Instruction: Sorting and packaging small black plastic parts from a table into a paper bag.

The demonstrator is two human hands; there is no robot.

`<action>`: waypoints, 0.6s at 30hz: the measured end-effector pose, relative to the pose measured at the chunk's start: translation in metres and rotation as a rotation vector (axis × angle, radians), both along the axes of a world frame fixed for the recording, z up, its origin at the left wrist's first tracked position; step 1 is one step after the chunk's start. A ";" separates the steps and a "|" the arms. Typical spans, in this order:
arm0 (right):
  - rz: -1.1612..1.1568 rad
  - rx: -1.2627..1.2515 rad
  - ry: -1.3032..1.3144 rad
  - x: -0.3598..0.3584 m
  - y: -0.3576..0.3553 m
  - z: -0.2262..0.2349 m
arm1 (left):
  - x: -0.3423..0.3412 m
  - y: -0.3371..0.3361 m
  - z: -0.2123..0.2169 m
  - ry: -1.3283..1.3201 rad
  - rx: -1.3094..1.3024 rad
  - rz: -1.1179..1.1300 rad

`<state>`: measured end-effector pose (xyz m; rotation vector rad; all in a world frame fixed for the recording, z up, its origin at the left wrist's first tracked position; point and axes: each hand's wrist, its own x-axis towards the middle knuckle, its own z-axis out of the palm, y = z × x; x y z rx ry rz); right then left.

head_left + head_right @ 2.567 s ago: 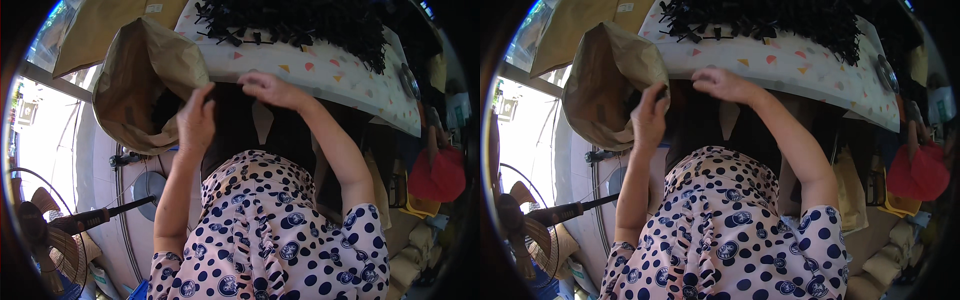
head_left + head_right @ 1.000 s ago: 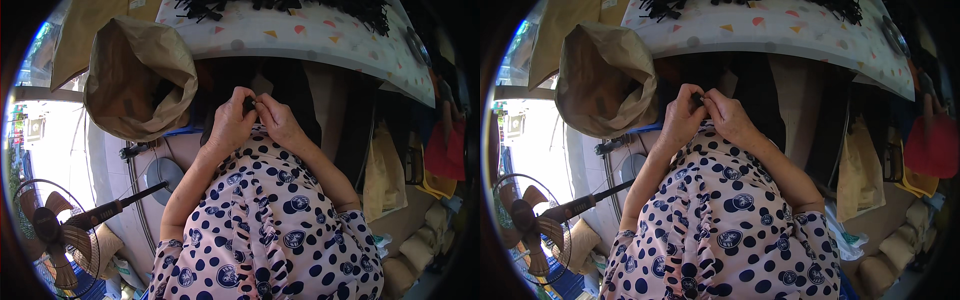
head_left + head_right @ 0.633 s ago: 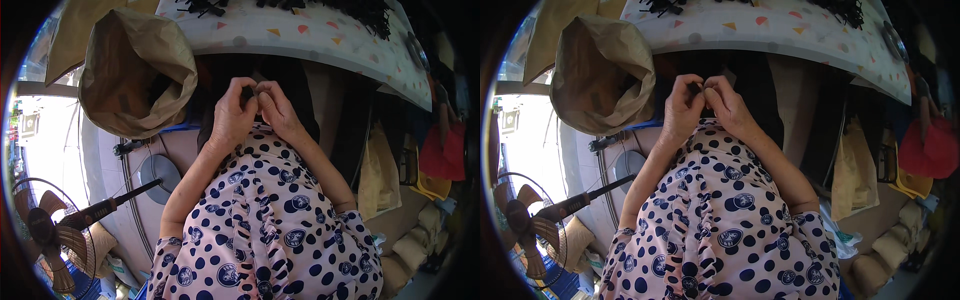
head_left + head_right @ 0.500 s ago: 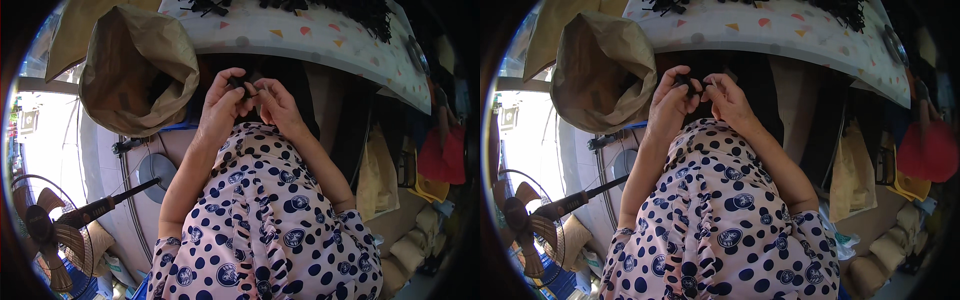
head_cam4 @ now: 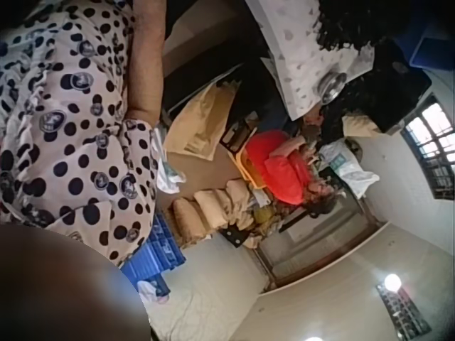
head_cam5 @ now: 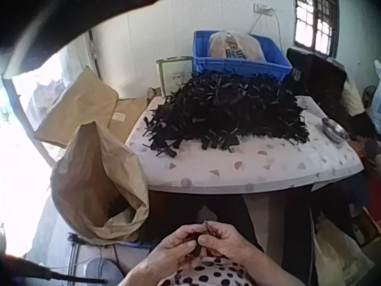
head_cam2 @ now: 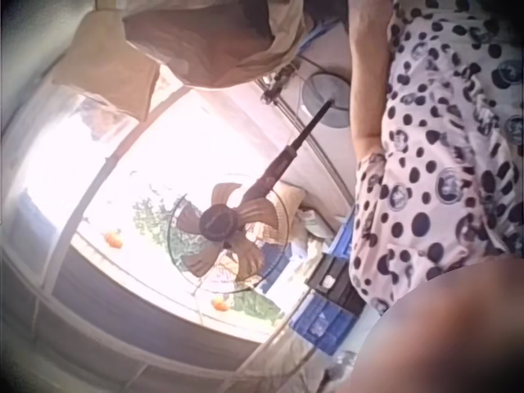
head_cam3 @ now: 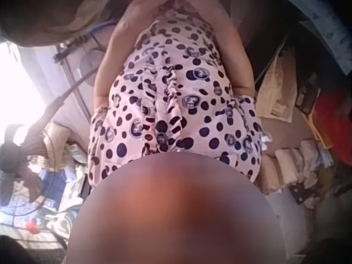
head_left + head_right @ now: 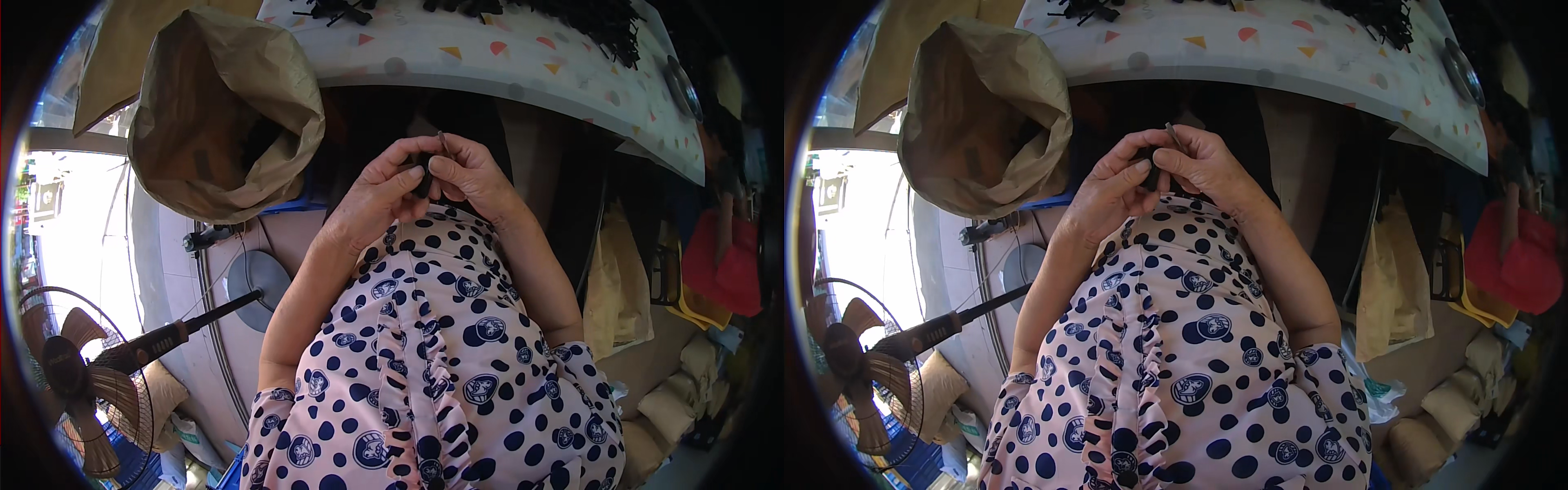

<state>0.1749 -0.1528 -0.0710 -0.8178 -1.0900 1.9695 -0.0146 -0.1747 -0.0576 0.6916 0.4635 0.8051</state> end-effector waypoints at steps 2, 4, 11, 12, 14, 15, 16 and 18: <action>-0.049 0.051 -0.067 0.001 -0.001 0.004 | 0.005 -0.002 0.008 0.196 0.107 0.057; -0.100 0.101 -0.135 0.002 -0.003 0.002 | 0.011 -0.004 0.010 0.391 0.214 0.113; -0.255 0.181 -0.158 -0.008 -0.023 0.009 | 0.020 -0.007 0.001 0.726 0.498 0.317; -0.236 0.111 -0.096 -0.008 -0.027 0.013 | 0.019 -0.006 0.000 0.819 0.525 0.348; -0.224 0.103 -0.104 -0.014 -0.032 0.016 | 0.021 -0.005 -0.003 0.767 0.517 0.389; -0.210 0.090 -0.114 -0.016 -0.033 0.015 | 0.022 -0.005 -0.005 0.714 0.503 0.430; -0.211 0.095 -0.114 -0.017 -0.032 0.014 | 0.023 -0.005 -0.006 0.714 0.508 0.430; -0.226 0.121 -0.140 -0.018 -0.031 0.013 | 0.024 -0.006 -0.006 0.736 0.522 0.421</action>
